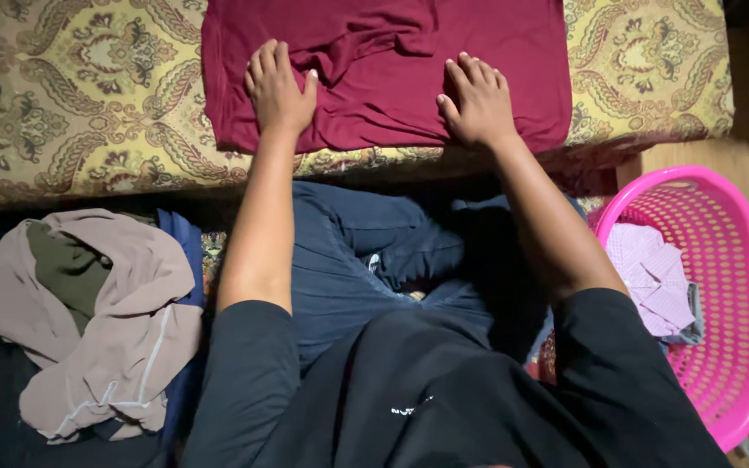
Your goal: The person folds a maroon shirt by hand on a padded surface, smoothing the fabric and tucking the sleeves before placing it in a laundry basket.
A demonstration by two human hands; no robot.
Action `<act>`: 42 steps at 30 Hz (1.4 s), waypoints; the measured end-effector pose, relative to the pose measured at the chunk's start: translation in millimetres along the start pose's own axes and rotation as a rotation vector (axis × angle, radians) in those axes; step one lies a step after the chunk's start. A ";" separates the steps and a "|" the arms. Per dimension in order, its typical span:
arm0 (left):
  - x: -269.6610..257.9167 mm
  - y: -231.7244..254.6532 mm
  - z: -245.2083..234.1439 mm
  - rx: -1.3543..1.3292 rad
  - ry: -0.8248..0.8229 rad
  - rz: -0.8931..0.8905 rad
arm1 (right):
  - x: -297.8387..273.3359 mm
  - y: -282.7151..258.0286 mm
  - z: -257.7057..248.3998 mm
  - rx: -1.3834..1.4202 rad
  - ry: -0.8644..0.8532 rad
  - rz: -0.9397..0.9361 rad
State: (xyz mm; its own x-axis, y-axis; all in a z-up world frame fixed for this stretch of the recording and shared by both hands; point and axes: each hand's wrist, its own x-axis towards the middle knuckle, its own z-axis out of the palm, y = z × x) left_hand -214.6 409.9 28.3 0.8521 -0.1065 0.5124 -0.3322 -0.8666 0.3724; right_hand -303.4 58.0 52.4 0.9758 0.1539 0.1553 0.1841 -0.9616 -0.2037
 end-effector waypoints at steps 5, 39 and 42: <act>-15.9 0.7 -2.0 -0.085 -0.034 -0.070 | 43.1 -9.7 -22.1 0.111 -0.076 0.100; -16.3 -6.2 -11.1 0.025 0.291 0.062 | 25.8 -29.5 -15.1 0.728 -0.258 0.017; -22.2 27.3 -31.5 -0.195 -0.066 0.546 | 24.9 -33.6 -19.5 0.655 -0.320 -0.076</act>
State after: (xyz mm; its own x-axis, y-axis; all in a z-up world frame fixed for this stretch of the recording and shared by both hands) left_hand -255.3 404.0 51.5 0.5579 -0.5480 0.6233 -0.7934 -0.5725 0.2068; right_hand -287.6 89.7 82.0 0.9258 0.3700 -0.0774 0.1879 -0.6281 -0.7551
